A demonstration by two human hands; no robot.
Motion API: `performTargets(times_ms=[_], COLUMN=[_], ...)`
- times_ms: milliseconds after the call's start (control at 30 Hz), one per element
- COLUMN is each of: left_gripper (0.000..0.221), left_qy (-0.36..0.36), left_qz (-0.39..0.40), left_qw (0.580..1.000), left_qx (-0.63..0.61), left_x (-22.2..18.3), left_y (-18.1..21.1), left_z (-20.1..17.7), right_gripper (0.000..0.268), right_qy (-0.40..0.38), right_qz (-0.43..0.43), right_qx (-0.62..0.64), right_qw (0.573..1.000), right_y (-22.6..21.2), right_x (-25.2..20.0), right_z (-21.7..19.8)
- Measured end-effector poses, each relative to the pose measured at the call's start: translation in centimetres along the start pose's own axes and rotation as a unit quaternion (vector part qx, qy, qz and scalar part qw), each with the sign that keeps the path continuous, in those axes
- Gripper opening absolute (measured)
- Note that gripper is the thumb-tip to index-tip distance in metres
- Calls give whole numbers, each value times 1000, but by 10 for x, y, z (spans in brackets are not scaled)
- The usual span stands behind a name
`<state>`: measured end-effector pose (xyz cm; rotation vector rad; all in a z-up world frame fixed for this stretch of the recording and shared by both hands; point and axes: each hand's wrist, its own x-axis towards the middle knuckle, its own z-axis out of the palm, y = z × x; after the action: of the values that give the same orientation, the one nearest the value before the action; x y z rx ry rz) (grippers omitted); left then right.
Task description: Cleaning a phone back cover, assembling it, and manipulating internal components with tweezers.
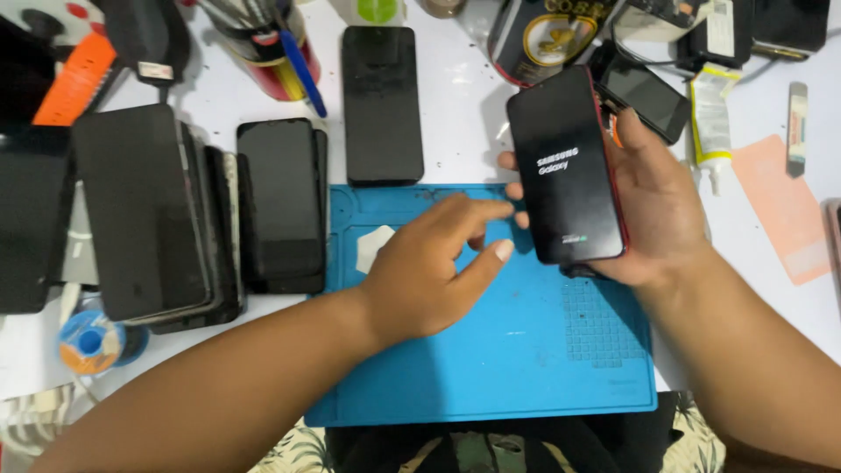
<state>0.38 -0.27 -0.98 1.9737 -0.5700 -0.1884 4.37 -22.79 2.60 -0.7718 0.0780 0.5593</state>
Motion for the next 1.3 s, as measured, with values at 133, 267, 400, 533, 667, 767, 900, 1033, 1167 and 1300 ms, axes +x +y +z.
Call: performTargets(times_ms=[133,267,400,533,667,767,900,1033,1167,1300], left_gripper=[31,28,32,34,31,26,19,16,17,16], left_qy=[-9,-96,-120,-165,-187,-199,-148,-112,-170,-238], left_qz=[18,83,206,182,256,318,371,409,398,364], left_qw=[998,989,958,949,923,897,883,887,884,886], left_qx=[56,75,159,196,220,233,246,180,180,160], left_x=[1,-2,-6,-6,-11,-12,-13,-11,-7,-7], left_y=[-8,-12,-25,-19,-27,-31,-41,-41,-39,-40], left_z=[4,9,21,19,26,32,40,38,36,39], right_gripper=[64,44,32,43,52,53,42,42,37,29], right_qy=[187,216,186,190,113,85,78,120,107,88], right_qz=[-2,36,-41,-22,-39,-36,-22,46,25,28], right_qx=[-162,-360,-420,-343,-450,-519,-540,-499,-515,-552], right_qw=[969,907,887,920,885,850,838,857,850,829], right_y=[-2,2,14,11,34,58,86,105,113,117], right_x=[12,29,59,60,64,70,90,104,102,97], right_z=[30,40,26,62,87,109,124,139,144,149])
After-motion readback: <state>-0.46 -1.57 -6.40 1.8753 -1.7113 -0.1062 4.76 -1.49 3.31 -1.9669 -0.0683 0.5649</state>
